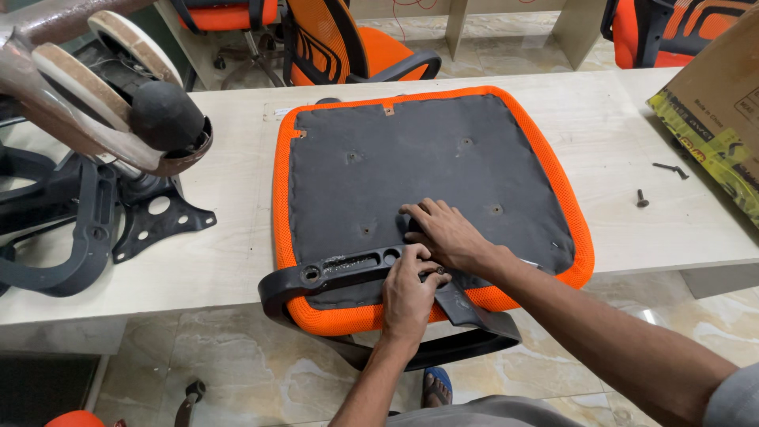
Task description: The person attaches a black plastic armrest bracket to an orange office chair seat using a screwdriver and screws. They position the bracket, insert screws, and tighten them to secure the armrest to the seat.
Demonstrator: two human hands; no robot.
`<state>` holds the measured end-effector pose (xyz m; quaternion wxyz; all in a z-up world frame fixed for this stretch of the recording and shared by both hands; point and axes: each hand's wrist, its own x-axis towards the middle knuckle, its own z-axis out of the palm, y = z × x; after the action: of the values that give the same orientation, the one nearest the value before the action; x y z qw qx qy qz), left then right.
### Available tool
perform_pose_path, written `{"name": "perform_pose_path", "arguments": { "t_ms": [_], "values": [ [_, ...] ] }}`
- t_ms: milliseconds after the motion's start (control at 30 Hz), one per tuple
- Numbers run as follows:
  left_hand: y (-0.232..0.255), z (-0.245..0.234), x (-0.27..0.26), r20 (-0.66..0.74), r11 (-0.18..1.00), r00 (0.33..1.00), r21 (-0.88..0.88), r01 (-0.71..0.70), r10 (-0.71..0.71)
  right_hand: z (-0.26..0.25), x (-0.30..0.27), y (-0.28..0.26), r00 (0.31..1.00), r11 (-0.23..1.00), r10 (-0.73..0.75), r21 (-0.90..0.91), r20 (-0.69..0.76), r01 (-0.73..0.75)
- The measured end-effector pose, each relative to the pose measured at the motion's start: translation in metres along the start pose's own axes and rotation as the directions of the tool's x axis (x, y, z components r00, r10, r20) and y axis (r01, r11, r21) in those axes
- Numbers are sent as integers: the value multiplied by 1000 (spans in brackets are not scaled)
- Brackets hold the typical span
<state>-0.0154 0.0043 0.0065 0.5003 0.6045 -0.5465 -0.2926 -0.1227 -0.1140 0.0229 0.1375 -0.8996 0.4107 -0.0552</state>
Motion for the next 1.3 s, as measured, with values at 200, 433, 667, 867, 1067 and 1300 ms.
{"name": "perform_pose_path", "arguments": {
  "t_ms": [200,433,667,867,1067,1300],
  "values": [
    [-4,14,12,-83,992,996,116,52,-43,-7,-29,-6,970,934,168,344,-178,-98],
    [-8,8,12,-5,992,996,90,-89,90,8,-63,-4,931,826,308,540,-198,-158],
    [6,5,15,-73,999,996,-14,47,-48,11,-96,-6,922,745,378,619,-84,-249],
    [11,0,20,-60,985,989,-119,124,-132,20,-90,-21,860,571,509,765,-43,-299],
    [14,0,26,66,982,985,-86,167,-162,24,-82,-18,777,390,630,866,-2,-314],
    [14,-3,44,149,984,975,-50,172,-163,21,-81,-15,781,159,624,978,4,-132]
  ]
}}
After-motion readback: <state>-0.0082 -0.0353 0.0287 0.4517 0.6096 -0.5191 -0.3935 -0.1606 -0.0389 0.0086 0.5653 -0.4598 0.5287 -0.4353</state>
